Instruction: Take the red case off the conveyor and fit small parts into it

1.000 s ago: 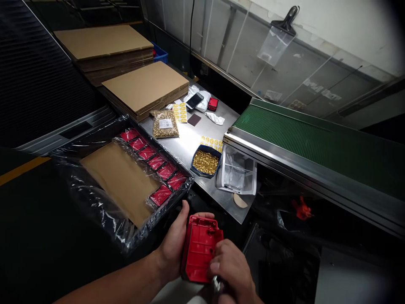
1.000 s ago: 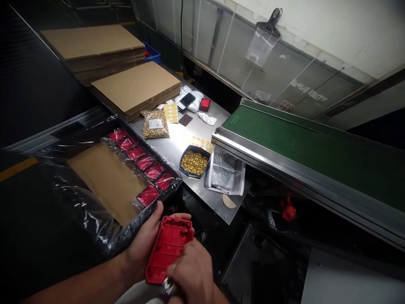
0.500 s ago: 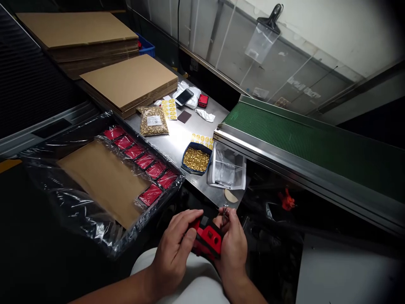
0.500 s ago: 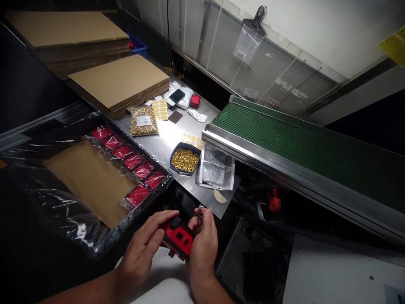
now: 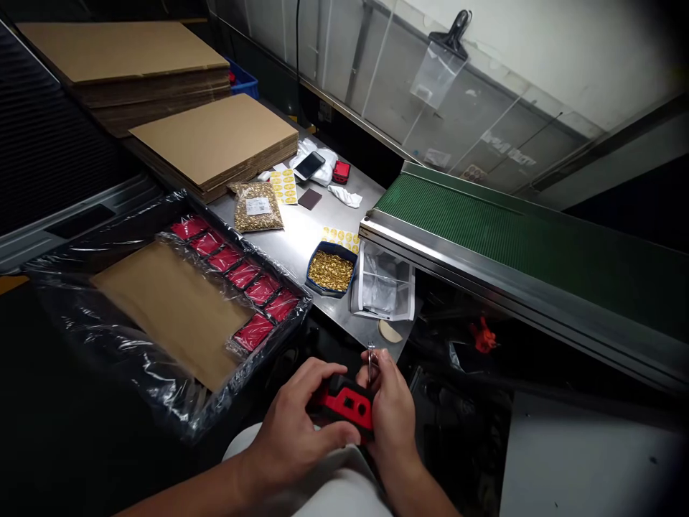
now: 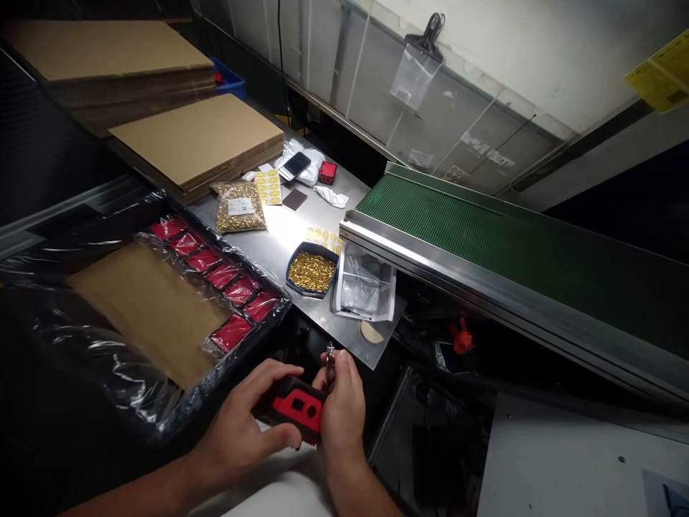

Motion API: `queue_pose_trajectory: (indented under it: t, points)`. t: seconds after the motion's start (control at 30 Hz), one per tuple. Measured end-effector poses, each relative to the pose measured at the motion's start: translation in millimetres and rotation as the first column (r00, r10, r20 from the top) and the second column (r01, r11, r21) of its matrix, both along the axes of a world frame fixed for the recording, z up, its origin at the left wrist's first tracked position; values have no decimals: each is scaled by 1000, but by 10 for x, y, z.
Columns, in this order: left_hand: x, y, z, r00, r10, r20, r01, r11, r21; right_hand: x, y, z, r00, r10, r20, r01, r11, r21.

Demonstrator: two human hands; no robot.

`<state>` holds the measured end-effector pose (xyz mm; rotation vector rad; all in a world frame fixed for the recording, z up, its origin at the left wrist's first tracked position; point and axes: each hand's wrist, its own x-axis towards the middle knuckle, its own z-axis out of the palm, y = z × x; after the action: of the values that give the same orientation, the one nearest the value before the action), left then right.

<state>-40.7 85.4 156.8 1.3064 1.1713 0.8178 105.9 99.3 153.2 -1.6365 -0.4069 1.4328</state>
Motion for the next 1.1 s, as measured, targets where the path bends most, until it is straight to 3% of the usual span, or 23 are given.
queue_pose_trajectory:
  t: [0.17,0.4,0.57,0.67,0.8,0.97,1.1]
  points:
    - [-198,-33,-16,986,-120,112,128,990,-65,23,141,123,992,121,-28,-122,992,-35]
    - [-211,-60,10,936,-128,327,226,932,-282,64,217,154,967,253,-22,-254,966,-49]
    - [-98,-90,-28,972,-91,218,155,942,-298,2,209,187,958,279,60,-278,960,-20]
    - [-88,-103,-56,975,-83,207,138,953,-269,32,230,166,980,194,-43,-193,981,18]
    - [-88,-98,-46,951,-40,307,115,966,-231,167,212,5,988,-1,-152,17,994,109]
    - [-42,-113,-61,922,52,383,19,984,-179,174,65,-184,943,-151,-297,171,985,40]
    - [-8,-132,-130,923,152,354,-62,966,-251,128,39,-167,936,-243,-255,270,960,80]
